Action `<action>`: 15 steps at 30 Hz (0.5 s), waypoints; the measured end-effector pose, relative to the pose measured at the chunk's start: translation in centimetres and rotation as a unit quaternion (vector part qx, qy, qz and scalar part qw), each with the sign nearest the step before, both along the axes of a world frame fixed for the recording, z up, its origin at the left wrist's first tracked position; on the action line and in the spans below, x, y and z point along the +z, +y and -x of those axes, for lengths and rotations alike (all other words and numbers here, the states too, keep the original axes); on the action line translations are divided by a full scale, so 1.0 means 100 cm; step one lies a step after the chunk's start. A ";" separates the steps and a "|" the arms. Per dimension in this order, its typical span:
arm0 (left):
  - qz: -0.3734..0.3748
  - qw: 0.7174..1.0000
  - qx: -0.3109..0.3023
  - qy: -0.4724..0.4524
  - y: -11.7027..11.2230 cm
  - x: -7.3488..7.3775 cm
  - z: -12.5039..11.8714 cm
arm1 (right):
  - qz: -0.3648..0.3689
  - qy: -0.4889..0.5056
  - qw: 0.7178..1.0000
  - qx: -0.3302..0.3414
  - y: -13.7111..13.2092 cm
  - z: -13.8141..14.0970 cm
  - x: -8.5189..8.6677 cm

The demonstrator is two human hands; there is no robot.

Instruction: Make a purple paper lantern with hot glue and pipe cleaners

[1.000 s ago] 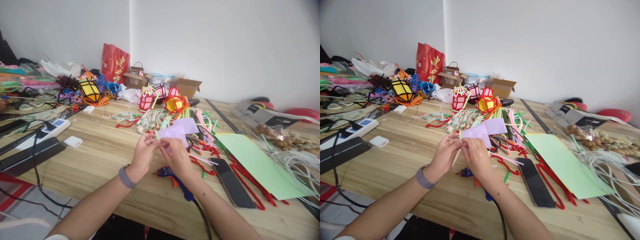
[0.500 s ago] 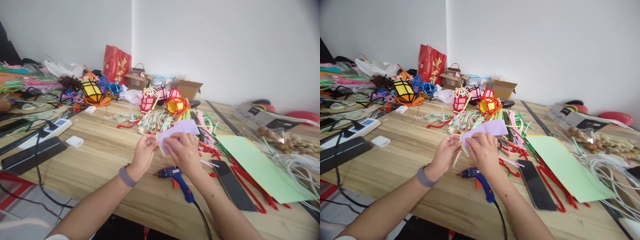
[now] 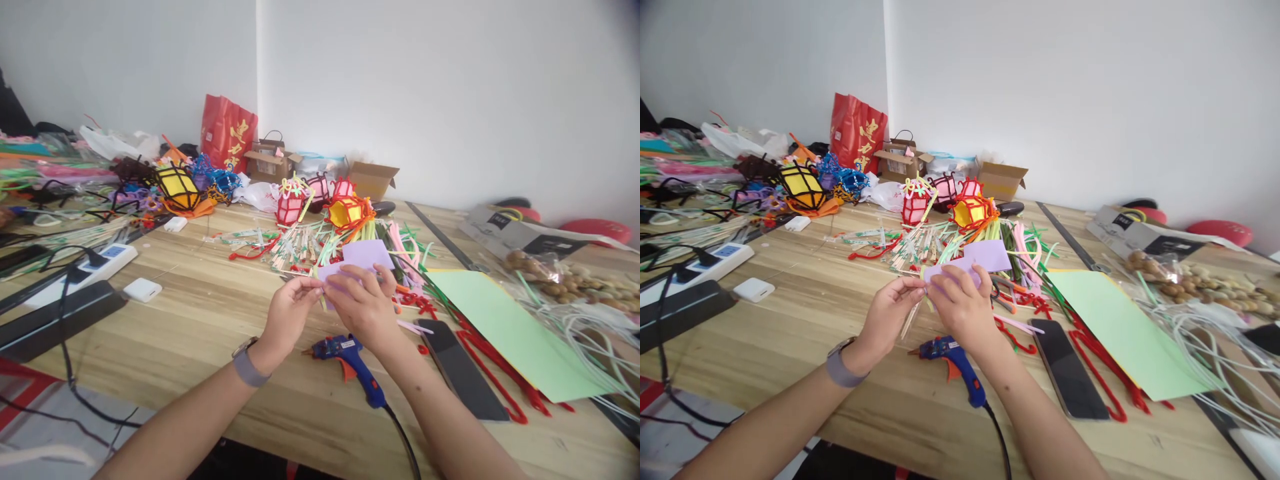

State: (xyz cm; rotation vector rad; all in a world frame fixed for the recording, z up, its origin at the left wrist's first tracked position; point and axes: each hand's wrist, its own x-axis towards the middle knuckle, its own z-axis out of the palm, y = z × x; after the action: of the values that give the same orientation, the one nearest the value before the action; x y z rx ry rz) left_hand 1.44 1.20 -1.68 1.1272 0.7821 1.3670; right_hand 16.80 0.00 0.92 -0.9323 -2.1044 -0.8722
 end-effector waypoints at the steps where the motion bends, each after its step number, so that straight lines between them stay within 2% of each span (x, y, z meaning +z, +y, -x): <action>1: -0.013 1.000 0.003 0.019 -0.001 0.000 0.001 | -0.009 -0.003 1.000 -0.002 -0.001 0.000 0.000; 6: -0.104 0.985 0.068 0.120 -0.008 0.002 0.003 | -0.034 -0.016 0.999 -0.001 -0.005 -0.001 0.003; 9: -0.127 0.979 0.100 0.127 -0.011 0.004 0.003 | -0.035 -0.019 0.999 0.003 -0.006 -0.002 0.004; 15: -0.123 0.984 0.081 0.102 -0.009 0.004 0.005 | -0.019 -0.017 1.000 0.009 -0.007 -0.003 0.007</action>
State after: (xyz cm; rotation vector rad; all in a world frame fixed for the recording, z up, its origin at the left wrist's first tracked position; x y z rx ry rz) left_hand 0.97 0.28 -1.25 1.4408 0.8852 1.5307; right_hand 17.14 -0.70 1.66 -0.8832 -2.1143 -0.9202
